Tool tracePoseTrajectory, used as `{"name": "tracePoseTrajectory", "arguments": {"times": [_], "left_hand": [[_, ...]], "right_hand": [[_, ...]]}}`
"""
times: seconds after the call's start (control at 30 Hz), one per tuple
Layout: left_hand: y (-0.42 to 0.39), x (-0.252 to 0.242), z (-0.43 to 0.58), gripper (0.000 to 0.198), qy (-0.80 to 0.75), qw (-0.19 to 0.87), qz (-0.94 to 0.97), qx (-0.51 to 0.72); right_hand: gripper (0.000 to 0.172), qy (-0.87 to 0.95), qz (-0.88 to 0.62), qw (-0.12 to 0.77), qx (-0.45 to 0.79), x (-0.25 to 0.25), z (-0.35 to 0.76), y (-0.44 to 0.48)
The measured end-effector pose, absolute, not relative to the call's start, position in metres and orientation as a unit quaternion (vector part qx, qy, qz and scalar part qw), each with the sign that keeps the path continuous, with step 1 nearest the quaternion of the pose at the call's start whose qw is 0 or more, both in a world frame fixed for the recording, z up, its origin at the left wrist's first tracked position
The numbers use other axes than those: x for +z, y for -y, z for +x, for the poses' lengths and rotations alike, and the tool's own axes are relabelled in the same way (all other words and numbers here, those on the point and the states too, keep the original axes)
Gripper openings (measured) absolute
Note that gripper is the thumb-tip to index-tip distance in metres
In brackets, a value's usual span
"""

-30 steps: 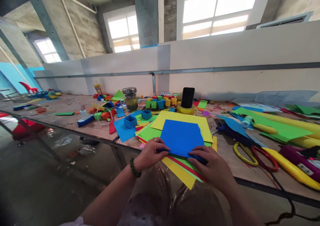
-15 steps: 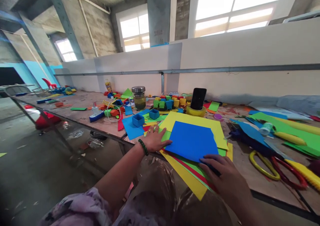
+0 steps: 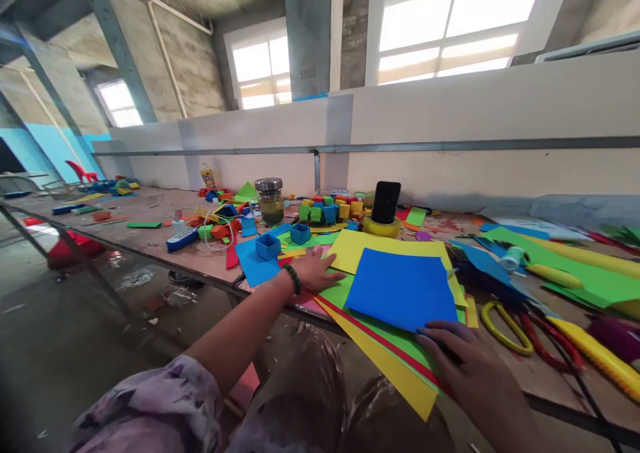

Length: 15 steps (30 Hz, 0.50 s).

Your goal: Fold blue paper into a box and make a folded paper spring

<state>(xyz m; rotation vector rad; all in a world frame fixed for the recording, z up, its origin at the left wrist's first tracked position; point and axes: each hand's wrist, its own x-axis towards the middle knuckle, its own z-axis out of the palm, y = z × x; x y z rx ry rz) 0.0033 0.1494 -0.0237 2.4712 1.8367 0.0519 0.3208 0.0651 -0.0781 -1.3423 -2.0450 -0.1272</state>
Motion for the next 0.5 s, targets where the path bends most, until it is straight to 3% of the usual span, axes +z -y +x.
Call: {"name": "tracePoseTrajectory", "arguments": {"times": [0.17,0.3,0.5], "left_hand": [[-0.166,-0.008,-0.008,0.064,-0.640,-0.029,0.765,0.067],[-0.198,0.025,-0.046,0.081,-0.702,-0.069,0.701,0.105],[-0.236,0.044,-0.117,0.034,-0.698,-0.008,0.704,0.132]], "right_hand": [[0.051,0.789,-0.511,0.340,-0.034,-0.081,0.322,-0.067],[0.050,0.789,-0.504,0.350,-0.020,-0.084,0.324,-0.068],[0.048,0.782,-0.518,0.347,-0.020,-0.083,0.323,-0.066]]}}
